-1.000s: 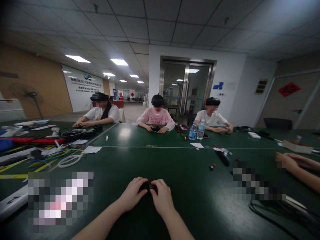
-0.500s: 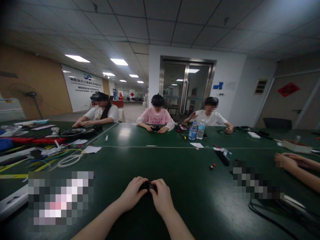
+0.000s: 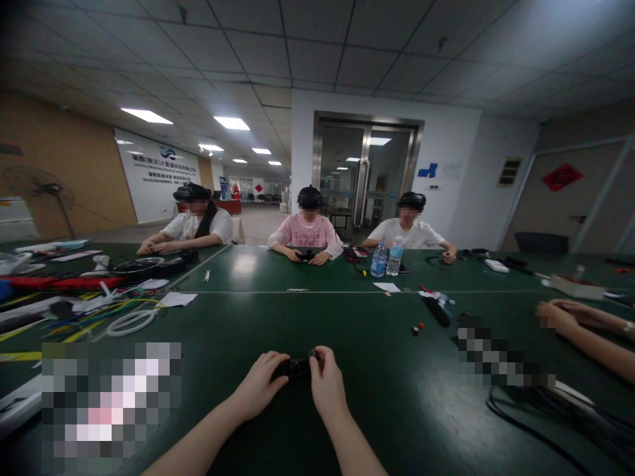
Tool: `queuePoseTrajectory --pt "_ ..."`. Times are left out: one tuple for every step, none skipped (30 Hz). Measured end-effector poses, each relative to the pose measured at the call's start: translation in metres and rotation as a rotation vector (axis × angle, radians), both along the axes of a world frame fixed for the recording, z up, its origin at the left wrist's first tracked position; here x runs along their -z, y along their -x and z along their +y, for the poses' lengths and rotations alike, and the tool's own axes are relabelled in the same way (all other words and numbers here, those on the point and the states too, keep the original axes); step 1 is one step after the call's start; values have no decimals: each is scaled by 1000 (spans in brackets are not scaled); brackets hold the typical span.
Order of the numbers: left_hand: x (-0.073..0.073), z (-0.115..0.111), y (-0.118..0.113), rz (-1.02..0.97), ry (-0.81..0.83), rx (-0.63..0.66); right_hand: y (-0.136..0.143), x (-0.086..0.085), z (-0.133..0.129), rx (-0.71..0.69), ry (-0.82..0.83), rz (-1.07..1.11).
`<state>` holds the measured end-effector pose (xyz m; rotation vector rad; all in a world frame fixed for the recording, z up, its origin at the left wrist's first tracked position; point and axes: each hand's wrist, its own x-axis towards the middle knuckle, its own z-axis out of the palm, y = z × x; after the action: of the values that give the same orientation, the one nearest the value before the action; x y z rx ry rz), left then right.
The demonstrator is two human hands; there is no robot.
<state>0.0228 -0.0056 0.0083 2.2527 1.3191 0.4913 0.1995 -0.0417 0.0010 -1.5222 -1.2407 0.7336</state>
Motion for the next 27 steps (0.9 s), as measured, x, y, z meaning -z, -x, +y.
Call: queuePoseTrajectory --pt "-1 0 0 3 4 -1 -1 0 0 22 -7 16" --pt "-1 0 0 4 6 0 -2 0 1 44 -13 29" --pt "-2 -1 0 3 7 1 -3 0 1 66 -16 38" --pt "-3 -1 0 0 8 0 -4 1 1 89 -18 46" --pt "-3 -1 0 -2 9 -2 -5 1 2 112 -20 54" --pt "-4 -2 0 -4 12 -7 -7 1 2 129 -22 62" --pt "-4 -2 0 -3 15 -11 -7 2 2 144 -24 69" --pt "-4 -1 0 -3 17 -14 -8 3 3 153 -28 75" --pt "-3 -1 0 -3 17 -16 -9 3 3 161 -30 79" --pt "-2 -1 0 -4 13 -13 -9 3 3 166 -31 80" --pt "-1 0 0 -8 6 -7 -9 3 4 169 -32 80" --pt "0 1 0 -10 -4 0 -9 3 4 171 -34 78" --pt "1 2 0 -13 -18 8 -9 3 4 173 -35 75" --pt "3 3 0 -15 -29 14 -9 3 4 176 -38 73" --pt "4 3 1 -15 -34 18 -9 3 4 179 -42 71" --pt "5 4 1 -17 -35 20 -10 3 4 181 -44 70" --pt "6 5 1 -18 -32 20 -10 3 4 183 -42 71" --pt "7 5 2 -19 -31 20 -10 3 3 184 -39 72" --pt "8 5 2 -20 -30 21 -11 3 3 181 -36 73" --pt "9 6 3 -20 -30 23 -11 3 3 177 -34 75" --pt "9 6 3 -19 -26 25 -11 3 2 175 -32 77" --pt "9 6 3 -16 -18 27 -11 3 2 175 -31 77" --pt "9 6 3 -11 -8 25 -11 3 2 176 -29 78" --pt "9 5 3 -6 1 22 -11 3 2 179 -24 79" --pt "8 5 3 -1 7 18 -11 3 1 183 -20 80" --pt "7 4 3 4 11 13 -11 3 1 188 -19 80" --pt "6 4 3 6 8 10 -10 3 1 190 -21 78"
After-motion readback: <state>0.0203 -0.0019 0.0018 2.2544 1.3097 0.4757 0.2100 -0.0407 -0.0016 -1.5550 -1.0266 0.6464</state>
